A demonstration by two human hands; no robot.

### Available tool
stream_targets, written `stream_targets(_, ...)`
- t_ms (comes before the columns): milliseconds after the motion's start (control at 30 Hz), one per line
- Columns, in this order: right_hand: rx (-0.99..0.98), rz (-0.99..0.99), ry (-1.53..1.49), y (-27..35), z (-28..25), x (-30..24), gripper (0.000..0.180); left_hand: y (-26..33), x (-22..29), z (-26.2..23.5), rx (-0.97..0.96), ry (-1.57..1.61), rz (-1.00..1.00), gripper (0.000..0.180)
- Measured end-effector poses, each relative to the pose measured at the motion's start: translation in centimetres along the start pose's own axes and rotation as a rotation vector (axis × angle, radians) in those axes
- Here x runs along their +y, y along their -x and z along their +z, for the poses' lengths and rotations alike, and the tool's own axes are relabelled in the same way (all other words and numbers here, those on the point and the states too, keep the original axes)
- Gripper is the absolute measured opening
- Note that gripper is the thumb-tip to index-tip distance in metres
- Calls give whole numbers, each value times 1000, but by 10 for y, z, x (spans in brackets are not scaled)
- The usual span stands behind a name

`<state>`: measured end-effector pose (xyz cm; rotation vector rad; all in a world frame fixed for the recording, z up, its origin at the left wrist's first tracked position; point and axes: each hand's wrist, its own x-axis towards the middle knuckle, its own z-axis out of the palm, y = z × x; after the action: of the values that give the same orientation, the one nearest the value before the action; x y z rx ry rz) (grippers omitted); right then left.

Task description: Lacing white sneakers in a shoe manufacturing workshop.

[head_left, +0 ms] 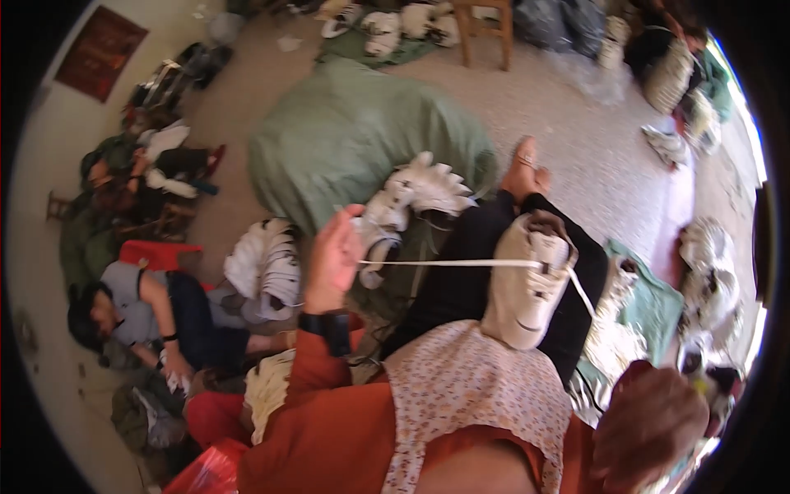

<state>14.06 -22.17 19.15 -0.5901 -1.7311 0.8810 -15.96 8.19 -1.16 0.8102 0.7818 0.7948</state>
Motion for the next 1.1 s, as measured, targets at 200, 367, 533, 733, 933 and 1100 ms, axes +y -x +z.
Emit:
stream_targets(200,-115,-221,-136,-92,12,47,19,12,-19,25,-201,-390,-112,41)
stream_targets(367,-102,-268,-183,-46,4,89,18,18,-35,21,-217,-588,-118,31)
stream_targets(533,-69,-242,-204,-47,8,112,17,12,-37,30,-272,-673,-168,29)
stream_targets(733,-20,-194,-186,-42,13,120,16,15,-39,29,-365,-723,-187,28)
stream_targets(933,53,-99,-138,-24,18,117,15,15,-46,42,-434,-853,-111,27)
stream_targets(1100,117,44,-99,1,24,106,14,-1,-67,61,-633,-1081,374,22)
